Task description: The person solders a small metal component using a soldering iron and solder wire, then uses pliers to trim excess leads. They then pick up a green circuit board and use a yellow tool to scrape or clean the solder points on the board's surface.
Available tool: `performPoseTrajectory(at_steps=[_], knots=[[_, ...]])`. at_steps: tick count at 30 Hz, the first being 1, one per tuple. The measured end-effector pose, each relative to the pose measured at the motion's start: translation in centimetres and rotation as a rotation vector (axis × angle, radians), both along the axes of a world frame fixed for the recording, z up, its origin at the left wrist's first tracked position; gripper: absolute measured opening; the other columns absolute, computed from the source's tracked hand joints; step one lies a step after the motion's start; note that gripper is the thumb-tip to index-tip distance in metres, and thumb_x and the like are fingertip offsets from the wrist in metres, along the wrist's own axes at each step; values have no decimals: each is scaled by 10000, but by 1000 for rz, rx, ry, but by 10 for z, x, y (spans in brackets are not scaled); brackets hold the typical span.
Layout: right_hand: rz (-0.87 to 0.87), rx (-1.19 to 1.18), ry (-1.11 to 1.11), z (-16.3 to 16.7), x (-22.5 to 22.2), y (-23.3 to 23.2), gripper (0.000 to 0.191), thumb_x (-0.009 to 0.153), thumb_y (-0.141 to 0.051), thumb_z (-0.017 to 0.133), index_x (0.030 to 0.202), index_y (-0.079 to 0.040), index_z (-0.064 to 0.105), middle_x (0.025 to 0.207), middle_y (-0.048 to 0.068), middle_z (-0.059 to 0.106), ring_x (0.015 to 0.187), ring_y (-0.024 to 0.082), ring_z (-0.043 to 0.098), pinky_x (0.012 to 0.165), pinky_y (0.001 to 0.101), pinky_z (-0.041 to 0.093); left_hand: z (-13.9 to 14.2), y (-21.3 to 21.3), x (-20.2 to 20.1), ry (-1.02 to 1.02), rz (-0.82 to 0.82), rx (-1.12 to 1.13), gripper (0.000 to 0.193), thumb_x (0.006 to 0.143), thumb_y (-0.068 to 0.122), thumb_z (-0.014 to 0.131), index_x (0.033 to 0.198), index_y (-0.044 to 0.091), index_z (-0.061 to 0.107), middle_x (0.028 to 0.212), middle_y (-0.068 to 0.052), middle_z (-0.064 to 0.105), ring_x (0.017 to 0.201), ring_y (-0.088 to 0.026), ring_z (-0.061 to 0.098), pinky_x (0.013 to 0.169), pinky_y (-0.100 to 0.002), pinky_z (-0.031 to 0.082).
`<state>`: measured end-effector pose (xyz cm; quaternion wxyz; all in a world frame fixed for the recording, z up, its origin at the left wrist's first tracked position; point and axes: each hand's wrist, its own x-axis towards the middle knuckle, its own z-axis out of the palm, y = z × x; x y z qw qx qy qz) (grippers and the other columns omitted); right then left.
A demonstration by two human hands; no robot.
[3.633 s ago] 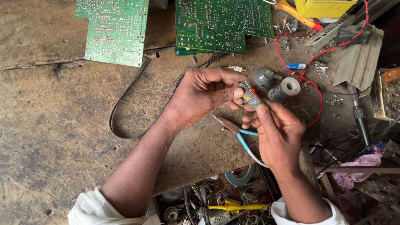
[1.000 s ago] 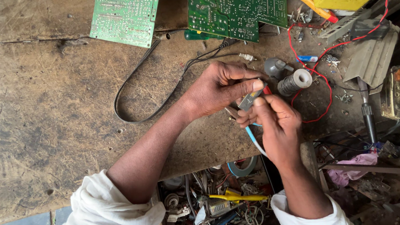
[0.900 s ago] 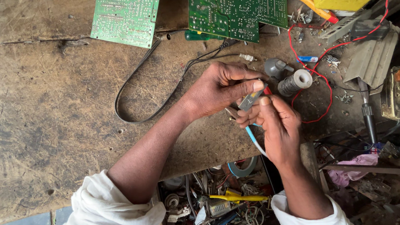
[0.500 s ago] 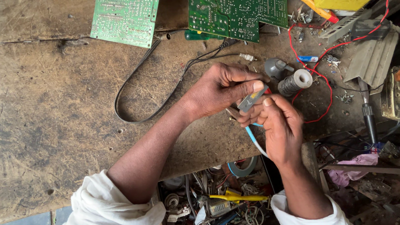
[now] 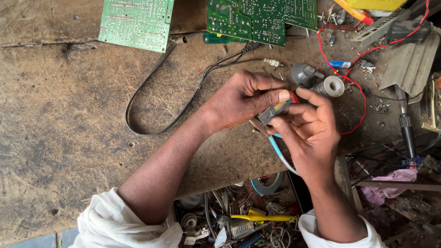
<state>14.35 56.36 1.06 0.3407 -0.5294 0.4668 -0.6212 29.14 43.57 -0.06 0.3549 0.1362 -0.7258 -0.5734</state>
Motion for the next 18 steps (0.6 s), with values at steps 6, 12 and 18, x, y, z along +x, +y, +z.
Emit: performPoseTrajectory(at_steps=[6, 12, 18], knots=[[35, -20, 108, -5, 1, 2, 688, 900, 159, 735, 1505, 32, 435, 1212, 135, 658, 1067, 173, 682, 958, 307, 613, -1, -1, -1, -4, -4, 5, 411, 1031, 321, 659, 1300, 14, 699, 1111, -79, 790, 1017, -89, 700, 888, -271, 615], [-81, -33, 326, -3, 8, 4, 701, 866, 74, 815, 1470, 7, 466, 1170, 104, 656, 992, 131, 665, 850, 255, 590, -2, 0, -1, -22, 12, -5, 401, 1033, 317, 659, 1288, 11, 704, 1092, -79, 789, 1007, -89, 702, 878, -274, 611], [-317, -170, 764, 10, 6, 5, 694, 779, -65, 931, 1357, 4, 554, 1144, 123, 638, 963, 199, 622, 832, 319, 542, 7, 1, 0, -1, 10, -19, 390, 1052, 298, 649, 1320, 19, 692, 1120, -79, 775, 1027, -96, 685, 893, -287, 598]])
